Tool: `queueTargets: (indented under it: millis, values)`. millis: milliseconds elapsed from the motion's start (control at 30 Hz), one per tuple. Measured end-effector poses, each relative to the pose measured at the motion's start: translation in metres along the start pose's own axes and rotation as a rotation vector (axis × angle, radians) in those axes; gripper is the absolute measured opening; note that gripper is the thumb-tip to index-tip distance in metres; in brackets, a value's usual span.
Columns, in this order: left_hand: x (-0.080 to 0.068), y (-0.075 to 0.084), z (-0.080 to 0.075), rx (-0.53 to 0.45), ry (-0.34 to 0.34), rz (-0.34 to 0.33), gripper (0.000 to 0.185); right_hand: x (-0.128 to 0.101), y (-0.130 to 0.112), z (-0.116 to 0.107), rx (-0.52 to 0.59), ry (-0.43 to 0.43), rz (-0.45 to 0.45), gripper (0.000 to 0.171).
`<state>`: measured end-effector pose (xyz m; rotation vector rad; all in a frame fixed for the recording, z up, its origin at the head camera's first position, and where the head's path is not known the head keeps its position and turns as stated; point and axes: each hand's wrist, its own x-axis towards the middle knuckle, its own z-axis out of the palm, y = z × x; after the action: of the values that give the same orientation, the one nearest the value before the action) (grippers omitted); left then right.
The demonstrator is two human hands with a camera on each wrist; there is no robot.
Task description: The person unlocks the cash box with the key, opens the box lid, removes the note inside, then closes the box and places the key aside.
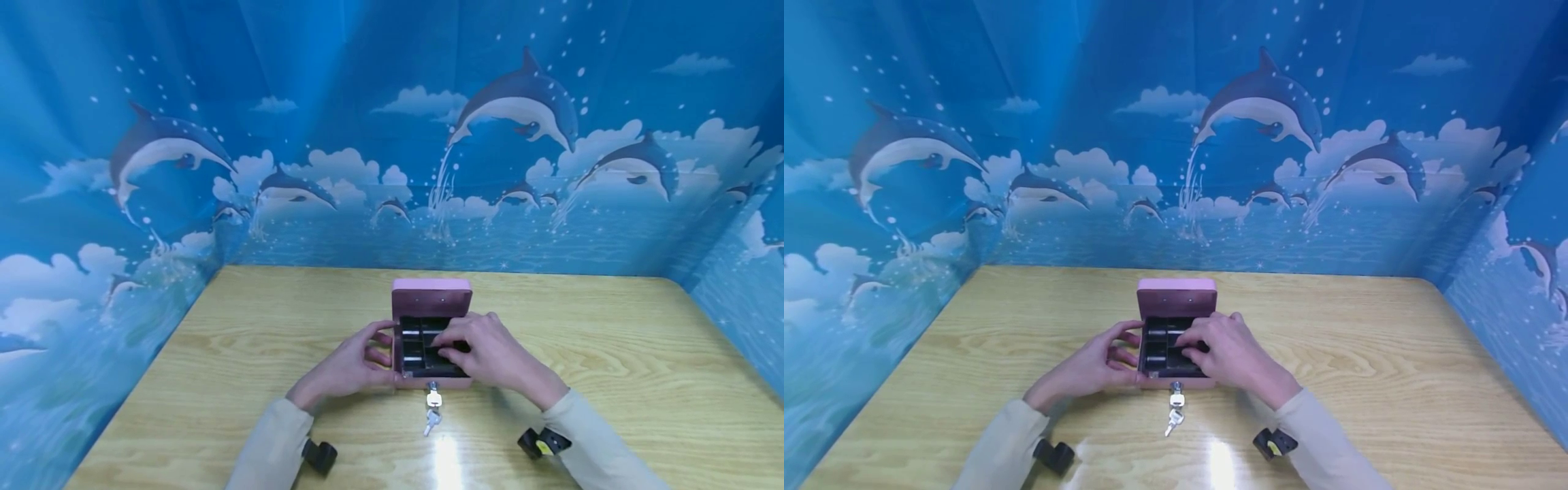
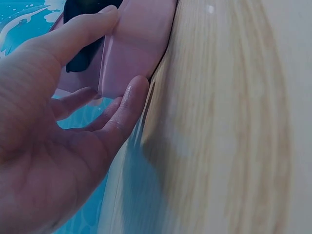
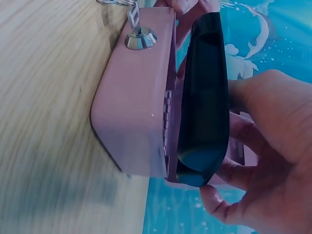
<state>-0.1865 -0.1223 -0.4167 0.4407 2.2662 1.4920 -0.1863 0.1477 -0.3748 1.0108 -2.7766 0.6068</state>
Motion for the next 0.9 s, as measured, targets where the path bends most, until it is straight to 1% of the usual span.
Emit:
queueTargets:
  millis: [300,733,900]
  values:
    - [0.001,-0.001,0.0,0.041,0.002,0.012,0.087,-0.013,0.012,-0.007,0.015,0.043,-0.027,0.021]
    - [0.002,0.001,0.0,0.048,0.001,-0.002,0.089,-0.031,0.022,-0.012,-0.022,0.101,-0.035,0.025]
    - [0.003,0.003,0.0,0.054,0.0,-0.011,0.091,-0.038,0.025,-0.015,-0.014,0.112,-0.029,0.027]
